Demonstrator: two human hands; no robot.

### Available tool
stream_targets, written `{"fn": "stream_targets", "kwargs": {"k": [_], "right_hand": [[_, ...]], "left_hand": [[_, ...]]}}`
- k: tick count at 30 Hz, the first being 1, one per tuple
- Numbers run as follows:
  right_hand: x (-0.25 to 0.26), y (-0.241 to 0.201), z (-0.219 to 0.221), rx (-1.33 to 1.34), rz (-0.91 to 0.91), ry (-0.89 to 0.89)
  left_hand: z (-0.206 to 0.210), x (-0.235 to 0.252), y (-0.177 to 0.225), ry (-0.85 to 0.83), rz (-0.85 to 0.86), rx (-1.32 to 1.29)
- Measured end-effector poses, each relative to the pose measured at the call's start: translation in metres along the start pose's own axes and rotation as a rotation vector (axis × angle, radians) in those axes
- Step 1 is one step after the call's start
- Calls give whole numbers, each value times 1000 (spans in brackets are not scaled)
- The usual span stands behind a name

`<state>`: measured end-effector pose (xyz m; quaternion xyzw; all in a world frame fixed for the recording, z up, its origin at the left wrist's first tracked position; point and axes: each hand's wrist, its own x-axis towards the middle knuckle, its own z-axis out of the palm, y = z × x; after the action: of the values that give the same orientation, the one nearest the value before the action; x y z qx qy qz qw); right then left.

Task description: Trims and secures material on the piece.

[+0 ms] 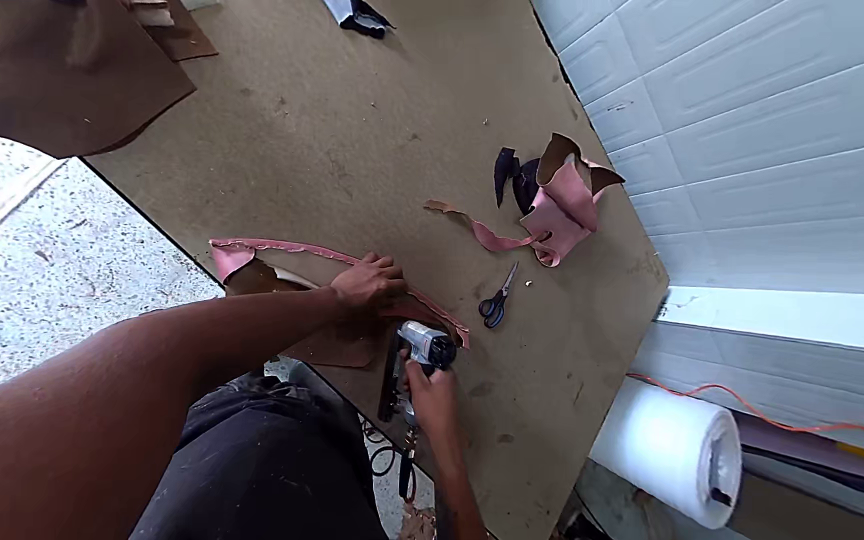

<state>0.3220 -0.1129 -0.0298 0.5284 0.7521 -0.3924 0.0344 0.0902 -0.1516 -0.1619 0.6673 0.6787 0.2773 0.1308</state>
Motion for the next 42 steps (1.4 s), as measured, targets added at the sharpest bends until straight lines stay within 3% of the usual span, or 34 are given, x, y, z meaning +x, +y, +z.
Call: {"fn": "stream_targets", "kwargs": {"k": [10,13,17,20,23,25,27,32,35,38,42], "right_hand": [[18,-29,18,-267,46,-116],[18,-19,9,-149,45,-139],[7,39,-27,39,23,-9],[2,103,-76,-149,125,211],[14,164,-113,-300,186,309],[23,194,-128,-285,121,285],[34,193,-136,-256,-16,259],[73,104,-104,-258,-384,149],[112,85,-69,-363,-679,86],[153,96,-54,-426,-854,46],[189,121,-44,-225,-941,43]], "left_hand": [[-2,-1,-1,7,-1,7],[0,2,1,2,-8,16],[-3,2,1,-26,-65,0],[-3,6,9,-36,-93,13],[5,17,33,8,-56,66],[20,28,55,-13,-5,120],[33,40,69,-55,25,143],[39,61,64,-54,155,139],[35,74,53,-68,266,32],[37,80,45,-81,218,-191],[49,76,37,-33,116,-277]]}}
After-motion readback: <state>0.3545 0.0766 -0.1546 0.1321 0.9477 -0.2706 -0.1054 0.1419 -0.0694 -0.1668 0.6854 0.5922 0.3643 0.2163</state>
